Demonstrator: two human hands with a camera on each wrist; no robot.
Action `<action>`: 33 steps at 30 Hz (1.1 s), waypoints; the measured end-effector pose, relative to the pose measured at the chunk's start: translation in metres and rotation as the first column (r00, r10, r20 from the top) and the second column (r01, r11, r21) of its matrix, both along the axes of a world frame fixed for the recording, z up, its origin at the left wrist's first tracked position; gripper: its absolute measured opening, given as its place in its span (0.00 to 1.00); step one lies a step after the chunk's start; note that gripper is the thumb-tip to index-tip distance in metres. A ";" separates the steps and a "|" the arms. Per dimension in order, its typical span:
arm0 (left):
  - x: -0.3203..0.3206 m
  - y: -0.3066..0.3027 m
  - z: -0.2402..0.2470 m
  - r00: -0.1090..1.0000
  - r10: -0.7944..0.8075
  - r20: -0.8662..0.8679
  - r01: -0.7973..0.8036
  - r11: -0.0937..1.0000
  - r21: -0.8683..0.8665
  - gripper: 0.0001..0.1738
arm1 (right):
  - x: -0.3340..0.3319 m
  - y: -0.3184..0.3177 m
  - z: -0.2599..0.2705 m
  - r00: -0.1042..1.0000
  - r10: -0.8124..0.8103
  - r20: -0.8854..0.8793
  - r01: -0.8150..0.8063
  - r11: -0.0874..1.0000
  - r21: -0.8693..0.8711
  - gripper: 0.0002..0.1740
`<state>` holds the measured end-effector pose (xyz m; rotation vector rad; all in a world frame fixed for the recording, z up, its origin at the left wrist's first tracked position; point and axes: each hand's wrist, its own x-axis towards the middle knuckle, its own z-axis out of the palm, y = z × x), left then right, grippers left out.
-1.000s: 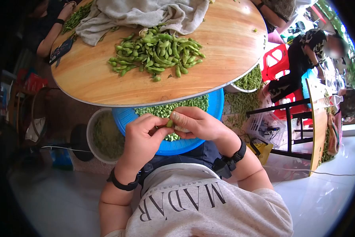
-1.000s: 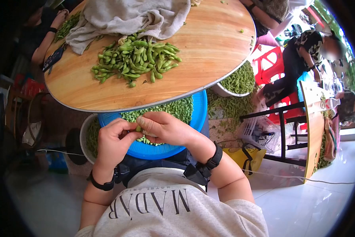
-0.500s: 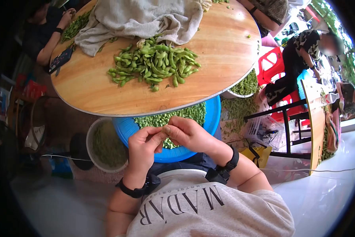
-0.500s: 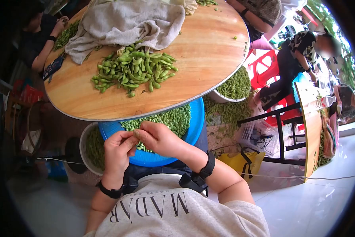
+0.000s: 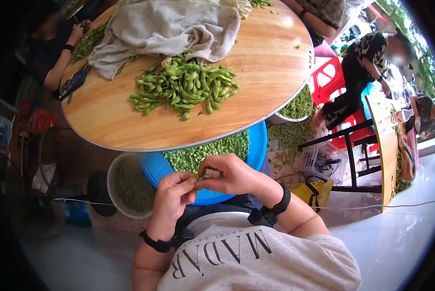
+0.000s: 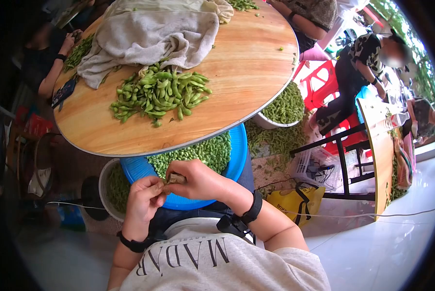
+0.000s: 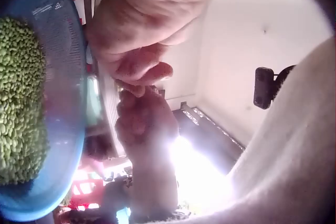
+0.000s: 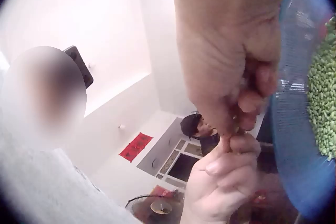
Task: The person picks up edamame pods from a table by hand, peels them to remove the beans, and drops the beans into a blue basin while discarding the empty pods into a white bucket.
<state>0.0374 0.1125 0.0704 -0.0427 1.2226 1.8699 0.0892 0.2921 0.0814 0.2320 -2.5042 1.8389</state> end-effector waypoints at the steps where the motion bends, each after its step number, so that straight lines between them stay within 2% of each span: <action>1: 0.001 -0.001 0.003 1.000 -0.013 -0.029 0.011 0.999 -0.041 0.04 | 0.000 0.000 -0.001 1.000 0.005 -0.004 -0.005 1.000 0.010 0.10; 4: 0.004 0.001 0.008 0.982 -0.040 -0.185 0.008 0.985 -0.172 0.03 | -0.002 -0.003 0.004 1.000 -0.005 0.012 0.005 0.998 0.068 0.07; 7: 0.003 -0.012 -0.003 0.847 -0.003 -0.532 -0.207 0.919 -0.336 0.04 | -0.006 0.006 0.000 0.986 -0.067 -0.153 0.100 0.969 0.225 0.07; 8: -0.002 -0.021 -0.006 0.771 -0.039 -0.636 -0.296 0.862 -0.411 0.06 | -0.007 0.012 0.005 0.980 -0.132 -0.149 0.161 0.966 0.203 0.07; 9: -0.010 -0.039 -0.015 0.682 -0.187 -0.707 -0.355 0.761 -0.543 0.09 | -0.010 0.018 0.014 0.955 -0.214 -0.205 0.266 0.923 0.277 0.06; 10: -0.018 -0.049 -0.014 0.604 -0.267 -0.751 -0.426 0.688 -0.588 0.12 | -0.018 0.023 0.018 0.924 -0.294 -0.246 0.364 0.873 0.325 0.07; 11: -0.025 -0.057 -0.013 0.521 -0.354 -0.776 -0.500 0.610 -0.615 0.16 | -0.027 0.030 0.021 0.883 -0.368 -0.291 0.458 0.810 0.367 0.08; 13: -0.036 -0.070 -0.016 0.235 -0.551 -0.801 -0.678 0.497 -0.541 0.22 | -0.051 0.038 0.016 0.853 -0.436 -0.289 0.522 0.674 0.523 0.10; 14: -0.034 -0.066 -0.009 0.388 -0.437 -0.811 -0.656 0.487 -0.576 0.23 | -0.060 0.040 0.011 0.833 -0.469 -0.293 0.543 0.594 0.594 0.11; 17: -0.038 -0.048 0.018 0.605 -0.267 -0.750 -0.507 0.598 -0.621 0.19 | -0.072 0.041 0.002 0.849 -0.467 -0.248 0.509 0.591 0.626 0.13; 18: -0.040 -0.045 0.018 0.604 -0.273 -0.749 -0.445 0.664 -0.601 0.19 | -0.073 0.042 0.000 0.842 -0.481 -0.245 0.524 0.616 0.588 0.12; 21: -0.053 -0.015 0.018 0.152 -0.284 -0.947 -0.414 0.852 -0.322 0.18 | -0.072 0.057 0.003 0.863 -0.470 -0.186 0.506 0.794 0.337 0.12; 22: -0.054 0.001 0.026 0.099 -0.283 -0.954 -0.410 0.862 -0.298 0.18 | -0.069 0.061 0.012 0.872 -0.489 -0.012 0.463 0.818 0.342 0.10; 25: -0.060 0.047 0.048 -0.117 -0.238 -0.964 -0.331 0.925 -0.188 0.19 | -0.063 0.068 0.036 0.904 -0.318 0.287 0.270 0.943 0.195 0.10; 26: -0.066 0.056 0.048 -0.211 -0.271 -0.939 -0.300 0.933 -0.202 0.18 | -0.060 0.069 0.035 0.945 -0.210 0.249 0.188 0.976 0.112 0.09; 28: -0.072 0.066 0.043 -0.395 -0.323 -0.860 -0.239 0.940 -0.243 0.17 | -0.053 0.066 0.042 0.956 -0.129 0.265 0.108 0.990 0.092 0.11; 29: -0.070 0.065 0.038 -0.310 -0.307 -0.900 -0.199 0.946 -0.254 0.16 | -0.048 0.065 0.043 0.957 -0.087 0.275 0.068 0.995 0.078 0.12; 30: -0.069 0.062 0.033 -0.223 -0.293 -0.930 -0.158 0.952 -0.262 0.15 | -0.044 0.065 0.040 0.967 -0.107 0.231 0.103 0.994 0.026 0.13; 31: -0.068 0.060 0.032 -0.133 -0.281 -0.950 -0.116 0.957 -0.267 0.14 | -0.039 0.065 0.037 0.952 -0.113 0.284 0.152 0.981 -0.119 0.14; 32: -0.062 0.058 0.034 0.038 -0.215 -0.976 -0.094 0.972 -0.217 0.10 | -0.035 0.065 0.033 0.936 -0.109 0.335 0.203 0.945 -0.257 0.15; 33: -0.058 0.055 0.034 0.133 -0.229 -0.964 -0.098 0.965 -0.242 0.10 | -0.031 0.064 0.030 0.918 -0.098 0.384 0.256 0.886 -0.386 0.16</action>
